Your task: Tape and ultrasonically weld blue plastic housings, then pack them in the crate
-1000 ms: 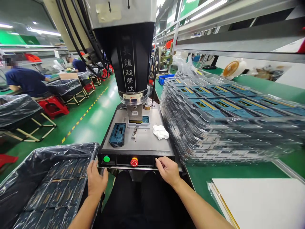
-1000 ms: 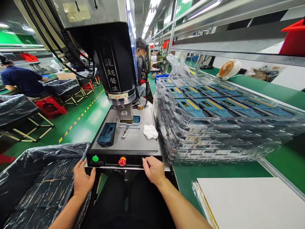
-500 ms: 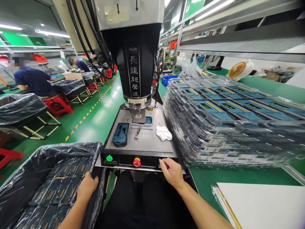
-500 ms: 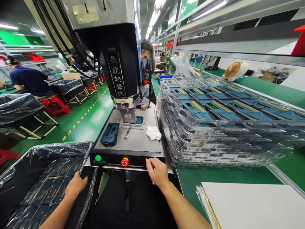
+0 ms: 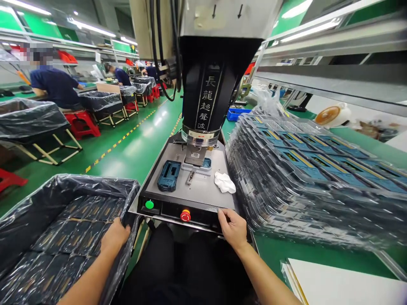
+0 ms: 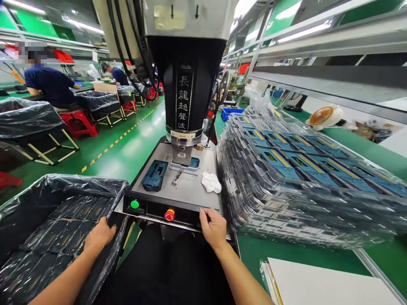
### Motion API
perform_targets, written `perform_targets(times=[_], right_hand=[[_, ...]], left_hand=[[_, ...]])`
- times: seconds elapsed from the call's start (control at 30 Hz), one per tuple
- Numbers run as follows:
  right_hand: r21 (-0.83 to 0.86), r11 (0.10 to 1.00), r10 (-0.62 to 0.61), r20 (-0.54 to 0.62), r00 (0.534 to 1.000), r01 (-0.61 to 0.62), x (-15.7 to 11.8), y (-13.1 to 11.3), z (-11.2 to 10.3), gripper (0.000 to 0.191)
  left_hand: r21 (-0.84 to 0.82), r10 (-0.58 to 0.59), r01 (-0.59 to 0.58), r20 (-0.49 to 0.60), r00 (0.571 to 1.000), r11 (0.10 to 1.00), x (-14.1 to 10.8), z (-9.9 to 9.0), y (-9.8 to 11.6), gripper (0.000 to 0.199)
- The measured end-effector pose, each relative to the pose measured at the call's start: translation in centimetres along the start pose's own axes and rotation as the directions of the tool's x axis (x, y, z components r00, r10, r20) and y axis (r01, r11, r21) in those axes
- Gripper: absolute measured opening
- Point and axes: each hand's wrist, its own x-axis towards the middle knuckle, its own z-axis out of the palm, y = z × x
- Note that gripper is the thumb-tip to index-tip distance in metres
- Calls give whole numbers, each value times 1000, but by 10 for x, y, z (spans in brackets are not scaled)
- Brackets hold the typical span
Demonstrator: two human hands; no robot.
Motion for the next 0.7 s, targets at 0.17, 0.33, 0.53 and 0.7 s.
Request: perform_targets(times=[0.17,0.33,0.53,0.7], right_hand=[[-3,998,66,43,997,-66,54,-8,11,30],[-107,992,73,89,993,-63,114,-1,46,29],[-340,938,101,78,992,-69,161,11,84,32],[-479,876,138,147,979,-52,180,17,101,36]], left_hand=[[-15,10,-10,1,1000,1000,0,-1,0,44],[-46,9,-9,4,1000,999,2,1,-3,42],[-62,19,-18,15,1000,998,-2,-3,0,38],[-93,23,-23,-3,1000,995,-1,-1,-2,33]])
